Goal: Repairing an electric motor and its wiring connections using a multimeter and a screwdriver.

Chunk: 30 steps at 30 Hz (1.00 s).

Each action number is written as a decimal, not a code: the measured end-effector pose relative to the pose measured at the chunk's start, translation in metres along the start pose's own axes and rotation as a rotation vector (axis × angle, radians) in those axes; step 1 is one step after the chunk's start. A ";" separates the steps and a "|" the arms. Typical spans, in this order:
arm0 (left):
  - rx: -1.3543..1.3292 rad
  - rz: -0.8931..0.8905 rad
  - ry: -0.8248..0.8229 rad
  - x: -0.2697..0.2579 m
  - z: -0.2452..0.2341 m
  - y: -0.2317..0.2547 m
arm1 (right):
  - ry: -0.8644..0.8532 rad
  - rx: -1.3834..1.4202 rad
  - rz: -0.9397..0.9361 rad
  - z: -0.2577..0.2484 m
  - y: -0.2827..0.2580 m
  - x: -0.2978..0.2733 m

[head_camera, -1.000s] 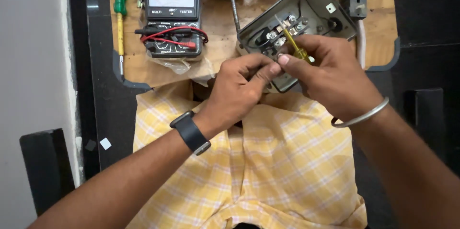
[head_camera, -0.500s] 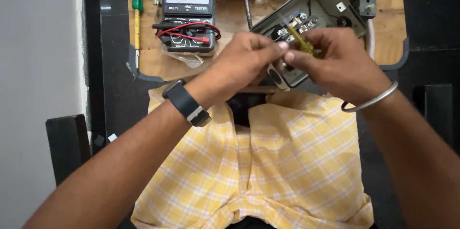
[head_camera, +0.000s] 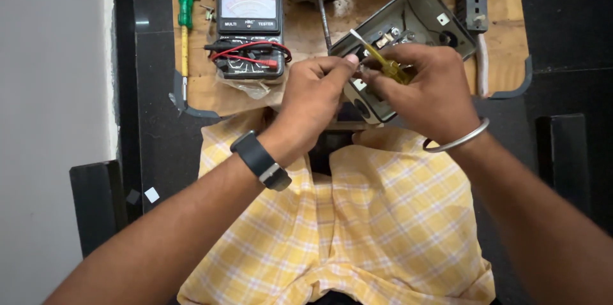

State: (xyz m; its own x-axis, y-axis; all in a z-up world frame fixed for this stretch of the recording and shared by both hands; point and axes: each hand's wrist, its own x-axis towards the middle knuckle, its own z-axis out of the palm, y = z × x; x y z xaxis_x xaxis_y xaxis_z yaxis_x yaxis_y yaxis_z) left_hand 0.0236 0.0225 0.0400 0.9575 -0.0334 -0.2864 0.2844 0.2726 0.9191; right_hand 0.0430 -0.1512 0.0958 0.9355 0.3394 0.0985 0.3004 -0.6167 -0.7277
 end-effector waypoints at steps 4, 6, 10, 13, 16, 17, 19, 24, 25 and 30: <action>0.011 -0.166 -0.088 0.000 -0.009 0.020 | -0.086 0.156 0.058 -0.001 0.005 0.003; 0.077 -0.145 -0.209 0.007 -0.013 0.015 | -0.145 0.133 0.116 -0.001 0.003 0.005; 0.314 -0.091 -0.181 0.013 -0.020 0.006 | -0.201 0.041 0.183 -0.002 0.002 0.006; 0.365 0.170 -0.143 0.024 -0.025 -0.022 | -0.090 -0.062 0.138 -0.004 0.011 -0.003; 0.389 0.020 -0.014 0.024 -0.021 -0.018 | -0.144 -0.173 0.147 -0.007 0.014 -0.017; 0.449 0.037 0.006 0.024 -0.021 -0.018 | -0.122 -0.226 -0.019 -0.008 0.005 -0.023; 0.507 0.050 0.029 0.025 -0.022 -0.020 | -0.106 -0.277 -0.184 -0.007 -0.007 -0.030; 0.578 0.120 0.045 0.023 -0.020 -0.023 | -0.149 -0.356 -0.123 -0.004 -0.016 -0.032; 0.577 0.118 0.048 0.021 -0.020 -0.022 | -0.152 -0.355 -0.123 -0.003 -0.016 -0.032; 0.585 0.117 0.112 0.017 -0.014 -0.021 | -0.222 -0.325 -0.014 -0.005 -0.020 -0.030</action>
State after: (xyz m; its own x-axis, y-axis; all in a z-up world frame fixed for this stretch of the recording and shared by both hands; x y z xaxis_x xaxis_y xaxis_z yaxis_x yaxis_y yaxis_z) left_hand 0.0332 0.0298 0.0121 0.9822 0.0749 -0.1720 0.1868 -0.3060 0.9335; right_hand 0.0099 -0.1521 0.1108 0.8785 0.4729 -0.0678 0.3896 -0.7913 -0.4712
